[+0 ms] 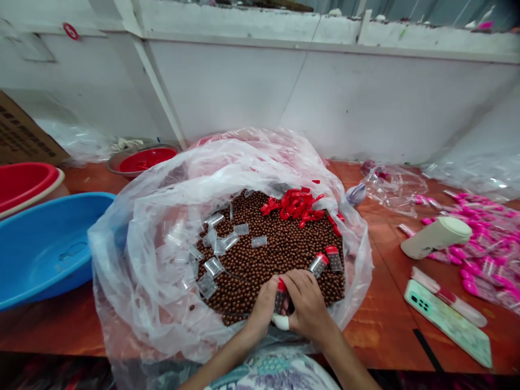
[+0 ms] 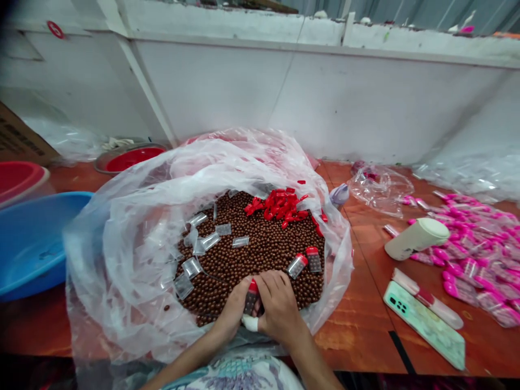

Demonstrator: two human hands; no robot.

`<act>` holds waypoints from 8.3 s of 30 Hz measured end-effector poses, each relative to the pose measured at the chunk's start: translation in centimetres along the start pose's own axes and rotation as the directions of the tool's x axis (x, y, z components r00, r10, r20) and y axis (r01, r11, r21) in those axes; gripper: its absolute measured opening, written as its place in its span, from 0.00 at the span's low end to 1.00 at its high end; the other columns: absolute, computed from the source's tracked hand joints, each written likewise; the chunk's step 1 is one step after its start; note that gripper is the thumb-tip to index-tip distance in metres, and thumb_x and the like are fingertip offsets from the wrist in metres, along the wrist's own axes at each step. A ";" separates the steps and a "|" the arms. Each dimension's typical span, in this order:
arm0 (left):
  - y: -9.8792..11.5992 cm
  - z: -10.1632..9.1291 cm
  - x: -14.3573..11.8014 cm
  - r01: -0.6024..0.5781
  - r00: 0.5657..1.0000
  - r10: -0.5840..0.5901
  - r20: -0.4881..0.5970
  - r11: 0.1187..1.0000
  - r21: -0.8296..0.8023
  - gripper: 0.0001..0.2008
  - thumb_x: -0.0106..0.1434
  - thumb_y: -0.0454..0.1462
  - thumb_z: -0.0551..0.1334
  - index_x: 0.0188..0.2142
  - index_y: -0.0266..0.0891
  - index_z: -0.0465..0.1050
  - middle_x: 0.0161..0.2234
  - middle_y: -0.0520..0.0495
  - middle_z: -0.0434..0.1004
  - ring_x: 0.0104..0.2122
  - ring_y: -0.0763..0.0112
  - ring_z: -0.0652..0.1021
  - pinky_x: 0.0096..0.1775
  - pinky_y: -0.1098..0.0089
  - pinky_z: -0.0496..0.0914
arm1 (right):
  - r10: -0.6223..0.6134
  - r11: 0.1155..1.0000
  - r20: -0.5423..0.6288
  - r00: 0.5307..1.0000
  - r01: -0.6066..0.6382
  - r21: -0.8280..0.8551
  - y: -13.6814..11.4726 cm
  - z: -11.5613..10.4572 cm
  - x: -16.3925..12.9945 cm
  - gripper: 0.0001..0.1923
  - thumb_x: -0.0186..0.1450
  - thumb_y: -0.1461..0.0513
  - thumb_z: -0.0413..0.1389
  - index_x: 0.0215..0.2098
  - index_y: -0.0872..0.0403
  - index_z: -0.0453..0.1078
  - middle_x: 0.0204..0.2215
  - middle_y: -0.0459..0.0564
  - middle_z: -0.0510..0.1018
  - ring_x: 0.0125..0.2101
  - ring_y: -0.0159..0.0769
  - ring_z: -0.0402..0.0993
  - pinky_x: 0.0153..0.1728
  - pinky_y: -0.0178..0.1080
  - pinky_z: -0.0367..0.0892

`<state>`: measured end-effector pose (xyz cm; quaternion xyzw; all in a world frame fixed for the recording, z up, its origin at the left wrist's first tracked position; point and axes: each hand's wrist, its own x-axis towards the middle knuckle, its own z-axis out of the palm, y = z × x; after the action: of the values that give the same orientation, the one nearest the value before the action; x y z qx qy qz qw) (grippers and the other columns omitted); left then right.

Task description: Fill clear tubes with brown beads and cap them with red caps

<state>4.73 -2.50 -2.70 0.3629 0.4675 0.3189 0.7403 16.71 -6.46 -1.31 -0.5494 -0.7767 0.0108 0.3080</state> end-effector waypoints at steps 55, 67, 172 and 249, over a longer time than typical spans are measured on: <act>3.6 -1.3 10.0 -0.230 0.967 0.105 0.234 0.756 0.613 0.15 0.44 0.39 0.66 0.33 0.35 0.77 0.29 0.48 0.78 0.30 0.67 0.74 0.35 0.70 0.65 | 0.808 0.102 0.258 0.529 -0.558 0.824 3.9 -1.3 -2.9 0.23 0.51 0.54 0.62 0.45 0.50 0.70 0.33 0.47 0.78 0.29 0.38 0.74 0.30 0.41 0.70; 4.0 -1.0 8.4 -0.137 0.954 0.016 0.300 0.913 0.384 0.18 0.45 0.37 0.67 0.38 0.34 0.76 0.32 0.47 0.78 0.30 0.70 0.75 0.37 0.69 0.67 | 0.823 0.104 0.243 0.514 -0.555 0.825 4.4 -0.6 -2.5 0.25 0.52 0.55 0.62 0.47 0.51 0.67 0.37 0.47 0.77 0.33 0.37 0.74 0.38 0.42 0.70; 3.3 -0.6 0.7 0.302 0.927 -0.227 0.298 0.925 -0.233 0.17 0.59 0.44 0.53 0.32 0.33 0.72 0.21 0.46 0.75 0.19 0.69 0.74 0.26 0.68 0.69 | 0.198 0.980 0.047 0.979 -0.199 0.017 -0.2 -0.5 -0.1 0.31 0.54 0.61 0.56 0.55 0.54 0.56 0.48 0.56 0.64 0.49 0.46 0.59 0.50 0.50 0.58; 2.6 -0.9 10.1 -0.202 0.974 0.165 0.154 0.940 0.274 0.16 0.46 0.35 0.66 0.38 0.34 0.76 0.31 0.46 0.78 0.30 0.69 0.75 0.35 0.68 0.69 | 0.784 0.047 0.320 0.533 -0.564 0.824 2.8 -1.3 -2.2 0.22 0.54 0.54 0.60 0.46 0.52 0.68 0.43 0.50 0.75 0.34 0.38 0.74 0.35 0.41 0.70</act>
<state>7.20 7.32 -5.50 0.5285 0.4240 0.2912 0.6753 20.17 -7.69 -2.29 -0.6046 -0.2580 0.4850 0.5769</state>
